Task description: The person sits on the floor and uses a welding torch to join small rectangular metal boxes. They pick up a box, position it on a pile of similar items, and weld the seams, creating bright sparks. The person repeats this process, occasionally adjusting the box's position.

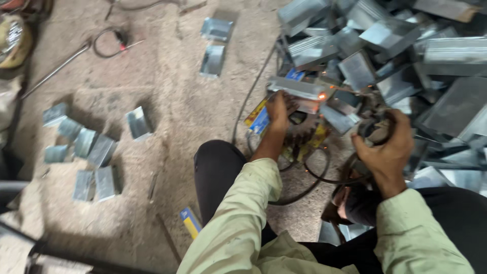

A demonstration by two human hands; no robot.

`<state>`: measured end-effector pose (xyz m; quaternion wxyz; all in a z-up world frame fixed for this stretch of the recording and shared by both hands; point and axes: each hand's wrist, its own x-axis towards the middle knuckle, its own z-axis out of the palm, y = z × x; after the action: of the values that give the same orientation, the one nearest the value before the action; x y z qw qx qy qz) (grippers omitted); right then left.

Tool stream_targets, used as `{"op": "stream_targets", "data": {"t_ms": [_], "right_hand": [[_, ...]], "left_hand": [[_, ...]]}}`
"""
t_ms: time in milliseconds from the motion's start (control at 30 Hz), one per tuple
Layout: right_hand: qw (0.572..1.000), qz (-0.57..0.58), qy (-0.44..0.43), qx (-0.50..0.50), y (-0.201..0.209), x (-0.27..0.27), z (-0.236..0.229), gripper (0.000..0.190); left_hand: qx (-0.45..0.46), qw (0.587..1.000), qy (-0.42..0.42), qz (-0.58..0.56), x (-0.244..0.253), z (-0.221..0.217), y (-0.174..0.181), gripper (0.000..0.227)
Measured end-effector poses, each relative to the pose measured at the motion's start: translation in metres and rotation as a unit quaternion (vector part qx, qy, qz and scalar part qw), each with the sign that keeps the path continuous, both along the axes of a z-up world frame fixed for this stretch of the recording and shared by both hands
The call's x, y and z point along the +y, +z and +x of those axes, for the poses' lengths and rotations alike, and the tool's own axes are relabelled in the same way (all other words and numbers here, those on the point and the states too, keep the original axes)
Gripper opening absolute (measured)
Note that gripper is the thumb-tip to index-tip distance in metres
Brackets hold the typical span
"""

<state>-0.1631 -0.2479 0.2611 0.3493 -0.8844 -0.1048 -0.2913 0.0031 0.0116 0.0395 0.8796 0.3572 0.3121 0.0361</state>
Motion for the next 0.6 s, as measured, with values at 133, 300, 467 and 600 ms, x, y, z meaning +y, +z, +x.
{"op": "stream_targets", "data": {"t_ms": [133, 300, 467, 600], "right_hand": [[0.999, 0.042, 0.002, 0.027, 0.004, -0.002, -0.003, 0.07], [0.999, 0.015, -0.003, 0.034, -0.001, -0.016, -0.004, 0.069], [0.999, 0.04, 0.017, 0.019, 0.0, -0.018, 0.0, 0.069], [0.999, 0.016, -0.018, 0.022, 0.013, -0.015, -0.001, 0.074]], "left_hand": [[-0.015, 0.998, -0.001, 0.055, -0.02, -0.002, 0.008, 0.026], [-0.057, 0.987, 0.107, 0.107, -0.007, 0.033, -0.033, 0.02], [-0.104, 0.944, 0.245, 0.196, 0.129, 0.025, -0.016, 0.037], [-0.144, 0.908, 0.314, 0.238, 0.235, -0.02, 0.041, 0.054]]}}
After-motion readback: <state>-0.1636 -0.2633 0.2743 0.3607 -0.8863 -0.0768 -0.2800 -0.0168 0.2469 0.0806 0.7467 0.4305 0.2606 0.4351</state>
